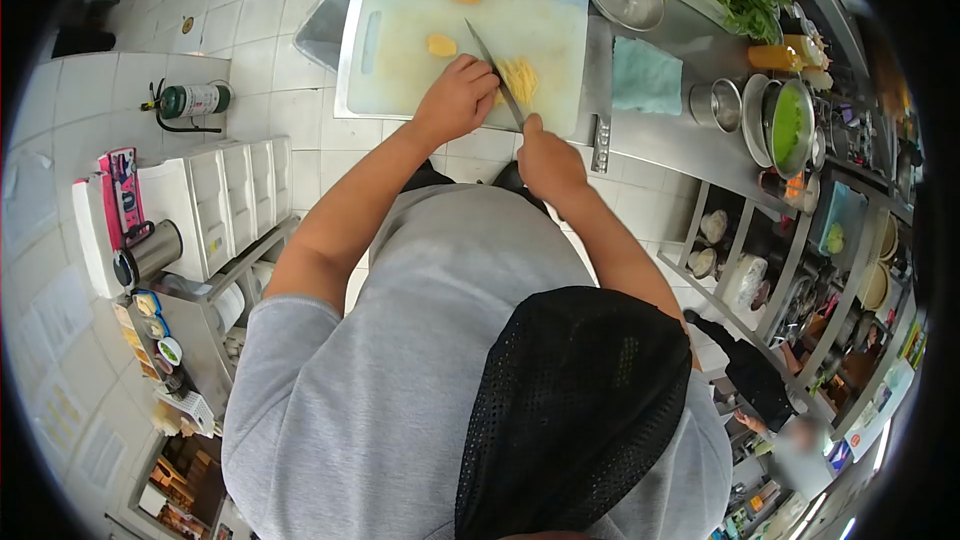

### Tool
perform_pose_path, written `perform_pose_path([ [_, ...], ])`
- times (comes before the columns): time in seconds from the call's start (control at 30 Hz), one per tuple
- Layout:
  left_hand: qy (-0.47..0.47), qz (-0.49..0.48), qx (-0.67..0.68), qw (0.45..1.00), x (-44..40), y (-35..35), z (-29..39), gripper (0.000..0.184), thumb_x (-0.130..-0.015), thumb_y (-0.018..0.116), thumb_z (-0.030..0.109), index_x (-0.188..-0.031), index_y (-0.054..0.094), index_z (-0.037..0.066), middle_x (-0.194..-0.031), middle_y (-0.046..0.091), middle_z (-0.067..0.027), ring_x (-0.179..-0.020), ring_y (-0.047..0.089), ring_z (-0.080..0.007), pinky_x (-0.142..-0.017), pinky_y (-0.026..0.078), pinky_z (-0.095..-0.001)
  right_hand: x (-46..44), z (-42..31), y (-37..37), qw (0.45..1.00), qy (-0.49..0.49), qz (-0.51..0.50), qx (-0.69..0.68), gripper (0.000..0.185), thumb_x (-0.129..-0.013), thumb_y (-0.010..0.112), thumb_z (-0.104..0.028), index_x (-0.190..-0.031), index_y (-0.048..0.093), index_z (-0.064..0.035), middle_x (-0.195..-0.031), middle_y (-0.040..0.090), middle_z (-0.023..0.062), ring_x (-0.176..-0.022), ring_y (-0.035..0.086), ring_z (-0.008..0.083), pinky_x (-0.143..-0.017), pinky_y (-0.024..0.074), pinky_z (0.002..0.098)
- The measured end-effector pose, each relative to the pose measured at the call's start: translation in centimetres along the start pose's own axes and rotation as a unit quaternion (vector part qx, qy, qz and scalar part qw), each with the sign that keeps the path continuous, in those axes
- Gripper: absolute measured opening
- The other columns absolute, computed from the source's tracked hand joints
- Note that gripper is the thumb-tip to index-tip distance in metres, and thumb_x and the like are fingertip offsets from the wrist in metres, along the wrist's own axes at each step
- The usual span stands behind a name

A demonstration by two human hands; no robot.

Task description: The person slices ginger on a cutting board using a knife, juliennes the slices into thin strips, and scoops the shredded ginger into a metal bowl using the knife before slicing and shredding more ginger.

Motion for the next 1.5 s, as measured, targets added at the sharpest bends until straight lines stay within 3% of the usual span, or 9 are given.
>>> perform_pose_path([
  [0.1,-0.004,-0.009,-0.003,1.0,-0.3,0.0,-0.1,0.013,-0.089,0.075,0.0,-0.102,0.072,0.001,-0.107,0.07,-0.0144,-0.106,0.063,-0.0381,-0.098,0.054,-0.0459,1.2,-0.5,-2.2,1.0,0.001,-0.012,0.014,0.023,-0.102,0.051,-0.007,-0.121,0.054,0.0057,-0.101,0.078,0.0306,-0.095,0.078,0.0481,-0.088,0.0598,0.0591],
  [0.43,0.026,0.016,-0.009,0.999,-0.5,-0.1,0.2,0.008,-0.09,0.073,0.001,-0.098,0.071,0.001,-0.103,0.068,-0.0126,-0.104,0.062,-0.0367,-0.094,0.054,-0.0452,-0.2,1.1,1.7,1.0,-0.002,0.025,-0.008,0.028,-0.103,0.053,-0.011,-0.125,0.053,0.0066,-0.098,0.078,0.029,-0.092,0.078,0.0464,-0.085,0.0594,0.0595],
  [0.7,-0.055,0.064,0.023,0.996,1.3,-2.1,0.2,0.011,-0.091,0.074,0.001,-0.102,0.072,0.001,-0.106,0.07,-0.0154,-0.104,0.063,-0.0395,-0.092,0.055,-0.0473,0.5,4.6,-0.1,0.999,0.004,0.048,-0.015,0.026,-0.105,0.055,-0.018,-0.126,0.056,-0.0018,-0.095,0.077,0.0274,-0.092,0.076,0.048,-0.085,0.057,0.0632],
  [0.9,-0.107,0.113,-0.035,0.987,2.4,-6.0,-0.2,0.011,-0.092,0.076,0.002,-0.103,0.073,0.001,-0.103,0.07,-0.0167,-0.102,0.067,-0.0403,-0.088,0.057,-0.0482,1.3,6.7,-3.3,0.978,-0.011,0.203,-0.035,0.026,-0.107,0.057,-0.021,-0.129,0.058,-0.0074,-0.089,0.076,0.0252,-0.087,0.076,0.0489,-0.08,0.0577,0.0633],
  [0.97,-0.099,0.115,-0.042,0.987,1.5,-6.6,0.0,0.011,-0.092,0.076,0.002,-0.102,0.073,0.001,-0.102,0.07,-0.0161,-0.1,0.067,-0.0399,-0.087,0.057,-0.0479,0.9,7.2,-3.3,0.976,-0.025,0.217,-0.024,0.032,-0.109,0.058,-0.023,-0.138,0.059,-0.0089,-0.098,0.077,0.0252,-0.09,0.076,0.0482,-0.081,0.059,0.0618],
  [1.03,-0.097,0.121,-0.054,0.986,0.1,-7.8,0.6,0.01,-0.092,0.076,0.002,-0.102,0.073,0.002,-0.102,0.07,-0.0155,-0.099,0.068,-0.0395,-0.086,0.058,-0.0475,0.4,7.0,-3.2,0.973,-0.024,0.227,-0.023,0.04,-0.112,0.058,-0.027,-0.149,0.057,-0.0116,-0.118,0.073,0.0255,-0.1,0.076,0.0455,-0.087,0.0603,0.0581],
  [1.07,-0.077,0.11,-0.048,0.99,-1.0,-8.0,1.1,0.009,-0.093,0.076,0.003,-0.102,0.073,0.002,-0.103,0.071,-0.0157,-0.098,0.069,-0.0395,-0.085,0.058,-0.0471,-0.1,6.8,-2.7,0.973,-0.034,0.226,-0.024,0.04,-0.112,0.058,-0.027,-0.149,0.057,-0.0116,-0.118,0.073,0.0255,-0.1,0.076,0.0455,-0.087,0.0603,0.0581],
  [1.13,-0.045,0.094,-0.043,0.994,-3.2,-8.4,2.3,0.008,-0.094,0.076,0.004,-0.101,0.073,0.003,-0.103,0.071,-0.0155,-0.097,0.07,-0.0395,-0.085,0.058,-0.0469,-0.9,7.0,-1.3,0.982,0.012,0.186,0.005,0.05,-0.113,0.06,-0.029,-0.161,0.051,-0.0158,-0.134,0.064,0.0237,-0.11,0.074,0.0441,-0.095,0.0596,0.0557],
  [1.5,0.119,0.1,-0.075,0.985,-12.2,-8.4,9.7,0.005,-0.093,0.077,0.01,-0.095,0.073,0.007,-0.093,0.067,-0.0071,-0.087,0.07,-0.0311,-0.074,0.058,-0.0433,-2.5,6.4,0.1,0.983,0.021,0.154,0.096,0.067,-0.11,0.066,-0.031,-0.171,0.04,-0.0207,-0.137,0.06,0.0234,-0.121,0.069,0.0419,-0.098,0.0606,0.0536],
])
Point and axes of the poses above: each hand's wrist, its own x-axis away from the middle knuckle, its own y-axis out of the palm, z = x × y, the point moved 5 cm from there along -x, towards the middle knuckle
